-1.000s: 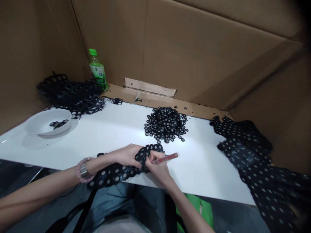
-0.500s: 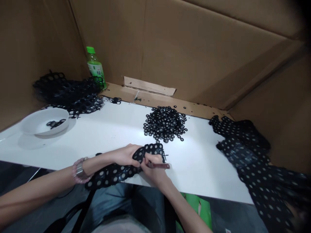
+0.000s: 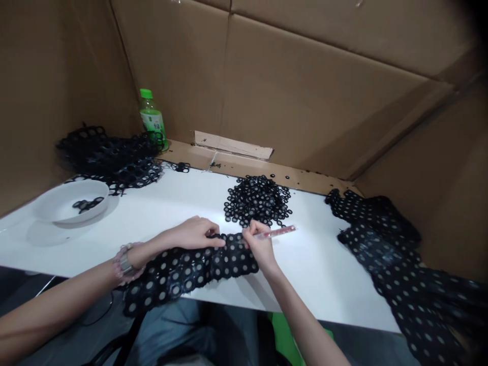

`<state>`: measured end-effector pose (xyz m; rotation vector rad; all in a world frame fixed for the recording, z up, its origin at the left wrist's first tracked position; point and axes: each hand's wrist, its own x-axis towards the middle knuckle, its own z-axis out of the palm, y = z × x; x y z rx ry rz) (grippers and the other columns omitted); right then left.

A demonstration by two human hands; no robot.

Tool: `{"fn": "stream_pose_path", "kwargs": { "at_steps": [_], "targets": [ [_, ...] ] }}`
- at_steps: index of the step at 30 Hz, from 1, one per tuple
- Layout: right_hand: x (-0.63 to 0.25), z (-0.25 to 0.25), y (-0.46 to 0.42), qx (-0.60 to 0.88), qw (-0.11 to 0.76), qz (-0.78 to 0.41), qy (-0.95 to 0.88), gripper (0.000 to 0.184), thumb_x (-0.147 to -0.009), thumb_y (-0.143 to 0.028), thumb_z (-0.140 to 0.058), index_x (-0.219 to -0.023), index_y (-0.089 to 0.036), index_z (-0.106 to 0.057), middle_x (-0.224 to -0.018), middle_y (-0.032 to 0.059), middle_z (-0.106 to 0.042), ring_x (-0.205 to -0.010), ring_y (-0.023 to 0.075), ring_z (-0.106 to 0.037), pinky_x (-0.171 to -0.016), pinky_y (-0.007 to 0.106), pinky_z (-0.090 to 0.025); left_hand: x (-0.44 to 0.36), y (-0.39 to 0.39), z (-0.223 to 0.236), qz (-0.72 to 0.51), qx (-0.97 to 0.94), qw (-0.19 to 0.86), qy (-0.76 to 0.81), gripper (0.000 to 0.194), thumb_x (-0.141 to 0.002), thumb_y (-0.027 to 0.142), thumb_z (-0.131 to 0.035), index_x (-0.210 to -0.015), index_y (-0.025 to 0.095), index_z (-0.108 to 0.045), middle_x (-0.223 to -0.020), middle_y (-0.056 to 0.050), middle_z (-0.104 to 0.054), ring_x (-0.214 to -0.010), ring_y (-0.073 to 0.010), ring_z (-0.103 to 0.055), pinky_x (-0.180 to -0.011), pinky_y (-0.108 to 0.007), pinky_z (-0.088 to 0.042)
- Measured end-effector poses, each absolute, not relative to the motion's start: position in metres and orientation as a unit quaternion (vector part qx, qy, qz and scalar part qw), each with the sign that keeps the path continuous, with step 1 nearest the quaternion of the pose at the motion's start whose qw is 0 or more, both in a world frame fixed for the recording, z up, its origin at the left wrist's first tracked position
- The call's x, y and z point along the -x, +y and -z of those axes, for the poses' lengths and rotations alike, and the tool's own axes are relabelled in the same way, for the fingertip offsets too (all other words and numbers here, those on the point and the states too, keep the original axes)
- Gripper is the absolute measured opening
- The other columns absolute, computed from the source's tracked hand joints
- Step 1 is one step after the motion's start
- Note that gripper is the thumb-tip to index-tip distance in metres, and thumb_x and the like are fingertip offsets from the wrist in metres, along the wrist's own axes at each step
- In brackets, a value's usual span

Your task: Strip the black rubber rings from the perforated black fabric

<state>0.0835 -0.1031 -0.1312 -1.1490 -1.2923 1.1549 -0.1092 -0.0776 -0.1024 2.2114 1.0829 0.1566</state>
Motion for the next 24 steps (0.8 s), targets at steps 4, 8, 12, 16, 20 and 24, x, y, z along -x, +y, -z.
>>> {"fn": "stream_pose_path", "kwargs": {
  "at_steps": [4,8,12,16,20,24],
  "targets": [
    [-0.074,0.135,-0.081,0.504,0.506,-0.438,-0.546,0.026,-0.066,-0.021,-0.048,-0.051,-0.022,-0.027,-0.036,-0.0098,-0.035,-0.034,0.0076,-0.037,-0.040,0.020,-0.031,0.104,-0.066,0.115,-0.077,-0.818,0.371,0.434,0.035,-0.075,0.047,-0.048,-0.077,0.016,-0.065,-0.063,0.001,-0.059,-0.059,-0.0124,-0.050,-0.054,-0.019,-0.031],
    [-0.065,0.147,-0.081,0.516,0.489,-0.408,-0.574,0.026,-0.062,-0.016,-0.048,-0.046,-0.022,-0.028,-0.038,-0.0084,-0.034,-0.038,0.0083,-0.036,-0.043,0.021,-0.030,0.100,-0.065,0.125,-0.088,-0.814,0.361,0.446,0.028,-0.073,0.041,-0.052,-0.071,0.016,-0.065,-0.059,0.003,-0.057,-0.058,-0.0111,-0.049,-0.056,-0.018,-0.031],
    [-0.064,0.151,-0.085,0.522,0.475,-0.373,-0.603,0.026,-0.060,-0.014,-0.048,-0.044,-0.021,-0.029,-0.043,-0.0073,-0.031,-0.044,0.0085,-0.032,-0.047,0.022,-0.027,0.101,-0.068,0.126,-0.109,-0.818,0.350,0.443,0.026,-0.074,0.039,-0.052,-0.073,0.017,-0.065,-0.058,0.004,-0.055,-0.057,-0.0102,-0.048,-0.056,-0.018,-0.030],
    [-0.065,0.152,-0.084,0.525,0.461,-0.350,-0.624,0.026,-0.062,-0.015,-0.048,-0.045,-0.021,-0.028,-0.044,-0.0072,-0.029,-0.046,0.0091,-0.030,-0.047,0.023,-0.026,0.101,-0.069,0.128,-0.119,-0.823,0.343,0.437,0.025,-0.076,0.038,-0.052,-0.075,0.017,-0.066,-0.058,0.003,-0.055,-0.057,-0.0101,-0.047,-0.059,-0.019,-0.030],
    [-0.063,0.153,-0.085,0.524,0.447,-0.335,-0.643,0.026,-0.063,-0.015,-0.047,-0.046,-0.021,-0.028,-0.044,-0.0068,-0.030,-0.046,0.0098,-0.033,-0.047,0.023,-0.026,0.101,-0.069,0.133,-0.150,-0.824,0.351,0.418,0.024,-0.076,0.036,-0.052,-0.076,0.017,-0.066,-0.056,0.004,-0.050,-0.055,-0.0091,-0.043,-0.060,-0.019,-0.030],
    [-0.062,0.154,-0.088,0.524,0.437,-0.326,-0.654,0.027,-0.063,-0.013,-0.046,-0.046,-0.021,-0.027,-0.043,-0.0070,-0.029,-0.044,0.0099,-0.030,-0.047,0.025,-0.024,0.101,-0.068,0.139,-0.175,-0.800,0.405,0.407,0.025,-0.078,0.036,-0.050,-0.076,0.015,-0.065,-0.049,0.006,-0.038,-0.049,-0.0078,-0.033,-0.051,-0.019,-0.025]
  ]
}}
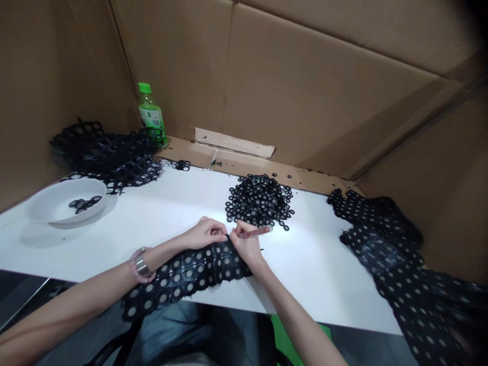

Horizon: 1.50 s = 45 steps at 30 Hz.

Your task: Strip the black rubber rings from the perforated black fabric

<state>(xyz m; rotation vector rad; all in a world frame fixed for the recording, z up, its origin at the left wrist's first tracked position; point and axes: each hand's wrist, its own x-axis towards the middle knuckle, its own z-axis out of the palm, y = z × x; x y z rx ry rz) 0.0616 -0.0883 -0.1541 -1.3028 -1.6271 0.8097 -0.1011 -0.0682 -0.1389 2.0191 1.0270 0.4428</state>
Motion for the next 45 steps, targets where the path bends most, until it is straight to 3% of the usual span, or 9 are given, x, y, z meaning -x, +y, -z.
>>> {"fn": "stream_pose_path", "kwargs": {
  "at_steps": [7,11,19,27,32,38,42,45],
  "targets": [
    [-0.068,0.153,-0.084,0.529,0.480,-0.370,-0.594,0.026,-0.063,-0.014,-0.047,-0.048,-0.022,-0.027,-0.043,-0.0076,-0.033,-0.042,0.0089,-0.034,-0.045,0.022,-0.027,0.100,-0.071,0.134,-0.187,-0.809,0.397,0.392,0.023,-0.080,0.034,-0.046,-0.072,0.015,-0.057,-0.057,0.005,-0.047,-0.055,-0.0094,-0.040,-0.055,-0.019,-0.029],
    [-0.072,0.153,-0.083,0.526,0.493,-0.392,-0.572,0.026,-0.067,-0.017,-0.045,-0.051,-0.022,-0.025,-0.041,-0.0085,-0.034,-0.039,0.0084,-0.036,-0.043,0.021,-0.030,0.099,-0.073,0.135,-0.169,-0.810,0.407,0.387,0.019,-0.071,0.034,-0.058,-0.074,0.016,-0.052,-0.059,0.006,-0.048,-0.057,-0.0100,-0.041,-0.056,-0.018,-0.030],
    [-0.072,0.155,-0.092,0.522,0.452,-0.398,-0.604,0.025,-0.061,-0.014,-0.048,-0.047,-0.021,-0.029,-0.042,-0.0069,-0.036,-0.042,0.0089,-0.036,-0.044,0.022,-0.028,0.100,-0.071,0.146,-0.206,-0.771,0.457,0.392,0.018,-0.070,0.029,-0.057,-0.076,0.016,-0.046,-0.062,0.006,-0.041,-0.058,-0.0093,-0.038,-0.059,-0.019,-0.032],
    [-0.069,0.154,-0.092,0.523,0.435,-0.362,-0.637,0.027,-0.064,-0.018,-0.049,-0.047,-0.021,-0.029,-0.043,-0.0068,-0.031,-0.043,0.0084,-0.030,-0.044,0.022,-0.024,0.101,-0.071,0.147,-0.208,-0.769,0.455,0.397,0.016,-0.070,0.025,-0.057,-0.080,0.018,-0.046,-0.062,0.006,-0.043,-0.059,-0.0099,-0.039,-0.060,-0.019,-0.031],
    [-0.065,0.153,-0.097,0.532,0.404,-0.296,-0.682,0.030,-0.068,-0.018,-0.048,-0.047,-0.020,-0.026,-0.041,-0.0069,-0.031,-0.040,0.0076,-0.028,-0.044,0.023,-0.024,0.102,-0.075,0.145,-0.216,-0.719,0.519,0.409,0.035,-0.072,0.025,-0.056,-0.100,0.021,-0.035,-0.062,0.008,-0.050,-0.057,-0.0099,-0.039,-0.057,-0.019,-0.030],
    [-0.064,0.153,-0.098,0.518,0.412,-0.312,-0.682,0.028,-0.064,-0.013,-0.047,-0.047,-0.020,-0.026,-0.042,-0.0068,-0.030,-0.041,0.0079,-0.028,-0.045,0.024,-0.023,0.101,-0.074,0.145,-0.231,-0.664,0.611,0.365,0.036,-0.072,0.029,-0.056,-0.096,0.021,-0.031,-0.065,0.008,-0.048,-0.056,-0.0087,-0.039,-0.056,-0.020,-0.029],
    [-0.070,0.155,-0.092,0.518,0.458,-0.403,-0.599,0.027,-0.064,-0.016,-0.049,-0.047,-0.021,-0.029,-0.043,-0.0068,-0.034,-0.042,0.0087,-0.034,-0.043,0.023,-0.026,0.103,-0.074,0.137,-0.183,-0.714,0.566,0.370,0.032,-0.075,0.031,-0.053,-0.099,0.020,-0.034,-0.061,0.009,-0.039,-0.053,-0.0080,-0.032,-0.054,-0.020,-0.028],
    [-0.073,0.158,-0.090,0.509,0.472,-0.430,-0.578,0.027,-0.067,-0.017,-0.048,-0.049,-0.022,-0.028,-0.041,-0.0076,-0.035,-0.039,0.0088,-0.037,-0.042,0.022,-0.028,0.104,-0.077,0.131,-0.162,-0.747,0.513,0.390,0.044,-0.075,0.035,-0.054,-0.113,0.021,-0.035,-0.066,0.007,-0.042,-0.055,-0.0094,-0.037,-0.057,-0.022,-0.032]
  ]
}}
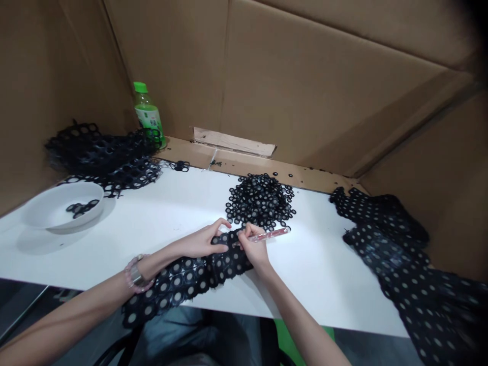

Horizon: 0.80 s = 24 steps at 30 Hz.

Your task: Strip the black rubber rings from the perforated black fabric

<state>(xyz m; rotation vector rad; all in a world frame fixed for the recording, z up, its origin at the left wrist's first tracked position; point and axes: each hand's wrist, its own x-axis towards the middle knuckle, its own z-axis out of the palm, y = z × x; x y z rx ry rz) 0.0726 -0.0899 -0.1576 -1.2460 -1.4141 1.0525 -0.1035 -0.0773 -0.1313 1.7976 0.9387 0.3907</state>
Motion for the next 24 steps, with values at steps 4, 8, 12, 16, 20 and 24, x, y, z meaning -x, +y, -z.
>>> {"fn": "stream_pose_path", "kwargs": {
  "at_steps": [4,8,12,16,20,24],
  "targets": [
    [-0.073,0.159,-0.092,0.496,0.492,-0.442,-0.563,0.028,-0.067,-0.017,-0.050,-0.049,-0.022,-0.029,-0.040,-0.0079,-0.037,-0.039,0.0088,-0.037,-0.044,0.023,-0.030,0.099,-0.082,0.127,-0.163,-0.758,0.472,0.420,0.076,-0.064,0.042,-0.065,-0.127,0.019,-0.028,-0.088,-0.003,-0.054,-0.074,-0.0170,-0.051,-0.066,-0.027,-0.040],
    [-0.073,0.156,-0.094,0.494,0.501,-0.423,-0.571,0.029,-0.068,-0.018,-0.050,-0.048,-0.022,-0.030,-0.042,-0.0073,-0.036,-0.040,0.0088,-0.037,-0.044,0.023,-0.030,0.097,-0.084,0.127,-0.159,-0.769,0.433,0.443,0.087,-0.060,0.046,-0.067,-0.132,0.020,-0.025,-0.119,-0.012,-0.049,-0.096,-0.0247,-0.052,-0.081,-0.034,-0.041],
    [-0.074,0.155,-0.095,0.502,0.498,-0.411,-0.575,0.030,-0.067,-0.018,-0.050,-0.048,-0.022,-0.027,-0.042,-0.0074,-0.034,-0.041,0.0088,-0.035,-0.044,0.023,-0.028,0.098,-0.084,0.133,-0.152,-0.792,0.425,0.411,0.087,-0.056,0.045,-0.070,-0.131,0.022,-0.031,-0.129,-0.011,-0.045,-0.111,-0.0284,-0.045,-0.094,-0.037,-0.034],
    [-0.077,0.154,-0.097,0.496,0.493,-0.391,-0.598,0.029,-0.067,-0.017,-0.049,-0.049,-0.022,-0.027,-0.043,-0.0066,-0.033,-0.043,0.0092,-0.034,-0.045,0.023,-0.028,0.097,-0.085,0.137,-0.161,-0.795,0.412,0.415,0.078,-0.056,0.034,-0.070,-0.126,0.025,-0.038,-0.124,-0.008,-0.050,-0.108,-0.0281,-0.048,-0.093,-0.038,-0.034],
    [-0.077,0.149,-0.100,0.489,0.455,-0.387,-0.635,0.028,-0.065,-0.016,-0.048,-0.046,-0.021,-0.027,-0.043,-0.0061,-0.032,-0.044,0.0090,-0.032,-0.045,0.023,-0.026,0.096,-0.087,0.135,-0.182,-0.786,0.424,0.412,0.072,-0.057,0.032,-0.069,-0.123,0.026,-0.040,-0.117,-0.005,-0.054,-0.102,-0.0271,-0.051,-0.087,-0.035,-0.038],
    [-0.075,0.146,-0.102,0.491,0.430,-0.406,-0.639,0.025,-0.061,-0.016,-0.048,-0.046,-0.021,-0.028,-0.043,-0.0064,-0.032,-0.043,0.0084,-0.030,-0.043,0.022,-0.025,0.097,-0.088,0.132,-0.183,-0.780,0.432,0.414,0.067,-0.059,0.030,-0.066,-0.120,0.026,-0.039,-0.107,-0.004,-0.058,-0.094,-0.0250,-0.053,-0.080,-0.032,-0.040]
  ]
}}
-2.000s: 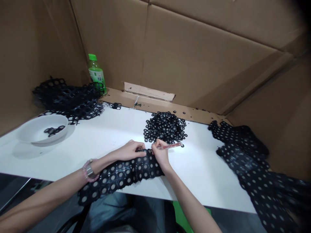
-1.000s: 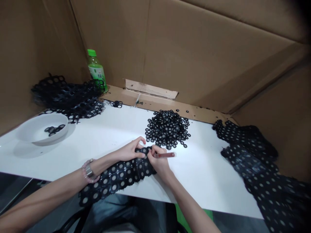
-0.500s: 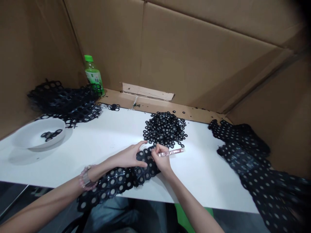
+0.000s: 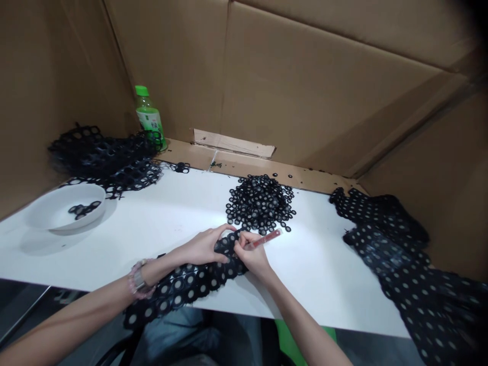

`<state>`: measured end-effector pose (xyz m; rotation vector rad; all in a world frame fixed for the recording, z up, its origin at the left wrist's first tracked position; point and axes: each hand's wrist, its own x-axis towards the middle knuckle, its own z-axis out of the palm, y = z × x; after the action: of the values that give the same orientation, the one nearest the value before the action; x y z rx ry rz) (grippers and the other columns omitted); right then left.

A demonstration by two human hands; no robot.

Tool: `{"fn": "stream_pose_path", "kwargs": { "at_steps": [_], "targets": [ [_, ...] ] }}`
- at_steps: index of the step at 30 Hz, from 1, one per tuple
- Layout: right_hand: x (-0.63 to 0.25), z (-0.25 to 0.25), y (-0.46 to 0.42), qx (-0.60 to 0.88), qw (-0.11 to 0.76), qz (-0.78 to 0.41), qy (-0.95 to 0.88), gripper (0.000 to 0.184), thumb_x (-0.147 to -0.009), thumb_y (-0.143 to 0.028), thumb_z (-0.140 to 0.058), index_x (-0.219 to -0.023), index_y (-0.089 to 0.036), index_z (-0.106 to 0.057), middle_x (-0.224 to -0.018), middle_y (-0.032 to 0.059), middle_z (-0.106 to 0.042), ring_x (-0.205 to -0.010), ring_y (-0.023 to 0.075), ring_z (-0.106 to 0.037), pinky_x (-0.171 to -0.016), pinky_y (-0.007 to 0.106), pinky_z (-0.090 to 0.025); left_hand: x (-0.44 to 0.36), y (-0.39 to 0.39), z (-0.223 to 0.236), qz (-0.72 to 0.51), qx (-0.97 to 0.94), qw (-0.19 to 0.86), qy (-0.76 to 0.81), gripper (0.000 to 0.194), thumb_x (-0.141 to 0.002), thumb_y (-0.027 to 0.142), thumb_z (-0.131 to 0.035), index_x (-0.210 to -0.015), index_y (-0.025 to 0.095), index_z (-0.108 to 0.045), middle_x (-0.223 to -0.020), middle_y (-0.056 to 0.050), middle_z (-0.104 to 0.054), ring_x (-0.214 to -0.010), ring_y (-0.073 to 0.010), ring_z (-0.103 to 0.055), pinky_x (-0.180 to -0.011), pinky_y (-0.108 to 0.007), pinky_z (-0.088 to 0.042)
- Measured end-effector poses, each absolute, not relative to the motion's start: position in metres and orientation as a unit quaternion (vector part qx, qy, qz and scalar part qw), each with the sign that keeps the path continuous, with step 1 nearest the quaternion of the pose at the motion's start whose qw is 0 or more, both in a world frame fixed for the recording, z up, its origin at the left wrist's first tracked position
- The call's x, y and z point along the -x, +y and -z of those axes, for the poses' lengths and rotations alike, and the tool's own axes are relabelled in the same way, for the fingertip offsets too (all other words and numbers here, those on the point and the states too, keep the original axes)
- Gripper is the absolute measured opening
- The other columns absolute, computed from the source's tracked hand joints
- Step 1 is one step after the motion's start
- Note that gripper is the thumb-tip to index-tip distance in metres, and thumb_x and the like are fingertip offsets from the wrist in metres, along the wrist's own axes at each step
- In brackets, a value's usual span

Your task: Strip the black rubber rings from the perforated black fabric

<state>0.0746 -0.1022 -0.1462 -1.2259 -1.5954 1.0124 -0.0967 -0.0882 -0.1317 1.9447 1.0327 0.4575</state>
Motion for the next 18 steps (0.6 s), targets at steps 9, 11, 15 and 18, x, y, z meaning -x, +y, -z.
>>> {"fn": "stream_pose_path", "kwargs": {
  "at_steps": [9,11,15,18],
  "targets": [
    [-0.0732,0.1503,-0.1041,0.490,0.392,-0.342,-0.699,0.028,-0.063,-0.013,-0.047,-0.046,-0.020,-0.026,-0.041,-0.0068,-0.032,-0.040,0.0077,-0.029,-0.044,0.023,-0.025,0.0955,-0.0892,0.1303,-0.181,-0.761,0.458,0.422,0.058,-0.061,0.022,-0.064,-0.113,0.024,-0.038,-0.080,0.003,-0.053,-0.068,-0.0151,-0.049,-0.061,-0.024,-0.038],
    [-0.0718,0.1506,-0.1057,0.484,0.386,-0.313,-0.720,0.028,-0.063,-0.011,-0.046,-0.045,-0.020,-0.026,-0.040,-0.0069,-0.031,-0.039,0.0073,-0.029,-0.044,0.023,-0.025,0.0960,-0.0882,0.1315,-0.187,-0.738,0.509,0.402,0.056,-0.062,0.019,-0.062,-0.111,0.022,-0.036,-0.072,0.005,-0.050,-0.063,-0.0126,-0.046,-0.057,-0.022,-0.036],
    [-0.0684,0.1528,-0.1086,0.445,0.386,-0.301,-0.750,0.029,-0.063,-0.010,-0.045,-0.046,-0.021,-0.024,-0.041,-0.0068,-0.029,-0.038,0.0073,-0.027,-0.042,0.024,-0.022,0.0974,-0.0859,0.1324,-0.204,-0.680,0.609,0.355,0.054,-0.063,0.017,-0.061,-0.109,0.021,-0.034,-0.066,0.007,-0.045,-0.059,-0.0095,-0.044,-0.052,-0.019,-0.034],
    [-0.0658,0.1543,-0.1074,0.439,0.397,-0.299,-0.748,0.028,-0.063,-0.010,-0.045,-0.046,-0.020,-0.024,-0.042,-0.0067,-0.029,-0.039,0.0073,-0.027,-0.043,0.024,-0.022,0.0992,-0.0833,0.1316,-0.219,-0.662,0.631,0.339,0.053,-0.063,0.018,-0.062,-0.108,0.021,-0.034,-0.070,0.007,-0.049,-0.063,-0.0099,-0.046,-0.056,-0.020,-0.036]
  ]
}}
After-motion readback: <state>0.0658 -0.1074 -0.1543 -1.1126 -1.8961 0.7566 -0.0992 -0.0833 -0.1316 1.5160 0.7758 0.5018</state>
